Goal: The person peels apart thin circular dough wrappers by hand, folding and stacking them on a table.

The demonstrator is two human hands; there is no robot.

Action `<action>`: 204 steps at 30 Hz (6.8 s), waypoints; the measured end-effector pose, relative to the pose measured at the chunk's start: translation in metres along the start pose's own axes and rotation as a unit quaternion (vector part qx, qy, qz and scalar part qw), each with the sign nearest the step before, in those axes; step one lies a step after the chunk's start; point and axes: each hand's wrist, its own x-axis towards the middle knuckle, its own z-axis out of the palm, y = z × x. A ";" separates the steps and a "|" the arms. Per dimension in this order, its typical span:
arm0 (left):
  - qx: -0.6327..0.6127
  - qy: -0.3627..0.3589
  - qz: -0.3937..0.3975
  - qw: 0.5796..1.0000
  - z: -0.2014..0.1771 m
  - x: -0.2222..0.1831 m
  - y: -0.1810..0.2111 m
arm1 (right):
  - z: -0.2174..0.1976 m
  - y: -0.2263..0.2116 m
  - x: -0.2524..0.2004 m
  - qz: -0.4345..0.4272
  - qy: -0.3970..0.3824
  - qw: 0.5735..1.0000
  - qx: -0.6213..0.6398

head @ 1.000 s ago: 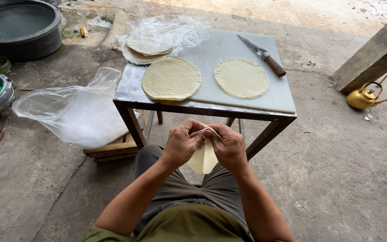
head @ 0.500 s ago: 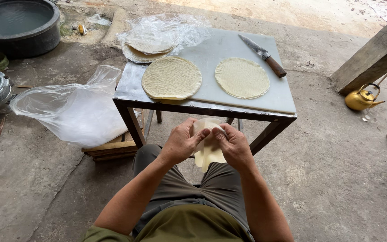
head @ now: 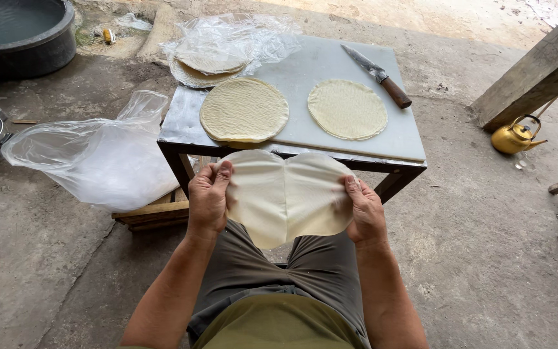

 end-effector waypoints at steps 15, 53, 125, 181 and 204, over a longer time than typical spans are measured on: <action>0.000 0.127 0.018 0.992 -0.117 -0.017 0.043 | 0.003 -0.142 0.000 -0.134 0.166 0.962 -0.168; 0.105 0.128 -0.001 0.986 -0.120 -0.025 0.028 | -0.012 -0.114 0.220 -0.106 0.128 0.657 -0.735; 0.152 -0.197 -0.062 0.967 0.204 0.153 0.014 | 0.044 -0.187 0.197 -0.161 -0.088 0.784 -0.593; 0.628 -0.148 0.084 0.760 0.184 0.214 -0.050 | -0.013 -0.106 0.227 -0.375 0.035 0.601 -0.705; 0.534 0.123 0.186 0.815 0.011 0.158 0.029 | 0.164 0.002 0.085 -0.498 -0.249 0.564 -0.610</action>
